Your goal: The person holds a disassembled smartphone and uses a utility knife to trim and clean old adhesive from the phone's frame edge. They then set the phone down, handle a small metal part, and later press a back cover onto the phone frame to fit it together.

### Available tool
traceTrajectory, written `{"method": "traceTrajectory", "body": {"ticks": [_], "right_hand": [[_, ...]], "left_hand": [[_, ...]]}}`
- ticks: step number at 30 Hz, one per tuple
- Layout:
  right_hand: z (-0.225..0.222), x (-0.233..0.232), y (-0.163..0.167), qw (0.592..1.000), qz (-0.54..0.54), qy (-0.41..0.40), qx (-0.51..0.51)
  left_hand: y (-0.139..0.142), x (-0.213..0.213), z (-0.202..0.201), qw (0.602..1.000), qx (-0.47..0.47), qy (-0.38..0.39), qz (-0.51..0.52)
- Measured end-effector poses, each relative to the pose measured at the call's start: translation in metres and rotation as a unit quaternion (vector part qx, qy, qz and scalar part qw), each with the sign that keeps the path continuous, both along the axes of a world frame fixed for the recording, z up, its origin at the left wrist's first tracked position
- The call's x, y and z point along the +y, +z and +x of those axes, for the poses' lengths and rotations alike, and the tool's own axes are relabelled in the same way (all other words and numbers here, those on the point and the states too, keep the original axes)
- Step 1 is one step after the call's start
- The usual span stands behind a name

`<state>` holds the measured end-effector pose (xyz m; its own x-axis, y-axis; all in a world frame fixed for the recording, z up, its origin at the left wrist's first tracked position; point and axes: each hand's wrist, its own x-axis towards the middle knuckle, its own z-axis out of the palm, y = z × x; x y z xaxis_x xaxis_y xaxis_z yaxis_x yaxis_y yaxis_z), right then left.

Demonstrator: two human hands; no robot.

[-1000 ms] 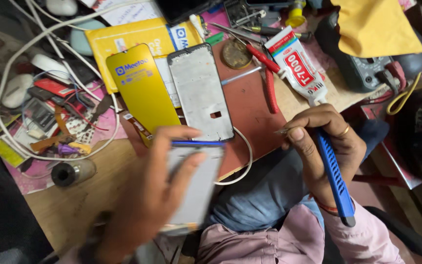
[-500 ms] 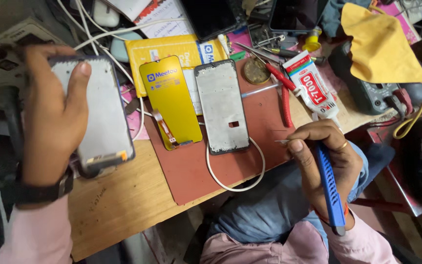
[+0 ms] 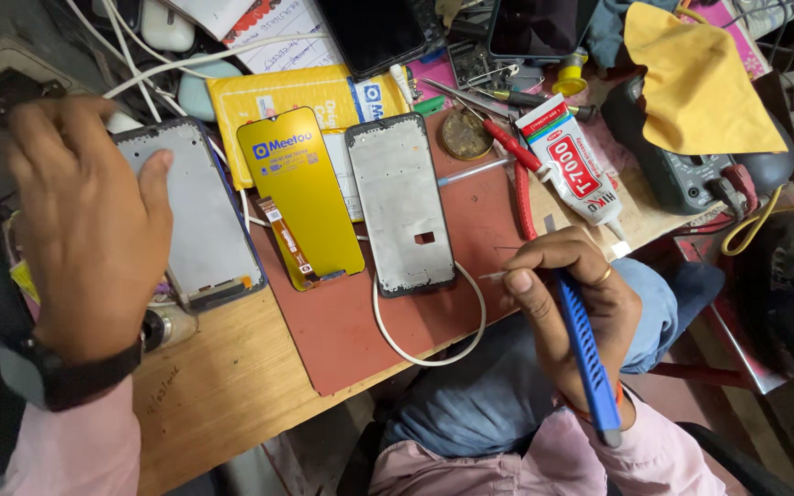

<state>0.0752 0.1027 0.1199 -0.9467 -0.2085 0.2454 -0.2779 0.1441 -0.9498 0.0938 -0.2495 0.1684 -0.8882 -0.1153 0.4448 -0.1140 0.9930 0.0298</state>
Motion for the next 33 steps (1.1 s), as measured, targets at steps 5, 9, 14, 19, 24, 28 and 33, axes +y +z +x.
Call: {"method": "traceTrajectory", "body": {"ticks": [5, 9, 14, 19, 24, 28, 33], "right_hand": [[0.003, -0.003, 0.0, 0.998, 0.014, -0.014, 0.054], [0.011, -0.008, -0.001, 0.996, 0.007, -0.039, 0.075], [0.018, -0.01, -0.002, 0.992, 0.025, -0.049, 0.11], [0.015, -0.017, -0.008, 0.987, 0.037, -0.03, 0.151], [0.012, -0.021, -0.014, 0.988, 0.036, -0.023, 0.145], [0.008, -0.02, -0.017, 0.989, 0.039, -0.022, 0.14], [0.006, -0.021, -0.021, 0.989, 0.031, -0.026, 0.139]], "left_hand": [[0.026, 0.053, 0.012, 0.999, 0.021, -0.002, 0.049], [0.012, 0.12, 0.022, 0.811, -0.119, -0.205, 0.535], [-0.009, 0.147, 0.024, 0.722, -0.144, -0.235, 0.634], [-0.021, 0.151, 0.025, 0.694, -0.123, -0.242, 0.667], [-0.029, 0.145, 0.024, 0.725, -0.109, -0.237, 0.637], [-0.028, 0.143, 0.022, 0.74, -0.097, -0.236, 0.623], [-0.026, 0.142, 0.02, 0.759, -0.089, -0.234, 0.601]]}}
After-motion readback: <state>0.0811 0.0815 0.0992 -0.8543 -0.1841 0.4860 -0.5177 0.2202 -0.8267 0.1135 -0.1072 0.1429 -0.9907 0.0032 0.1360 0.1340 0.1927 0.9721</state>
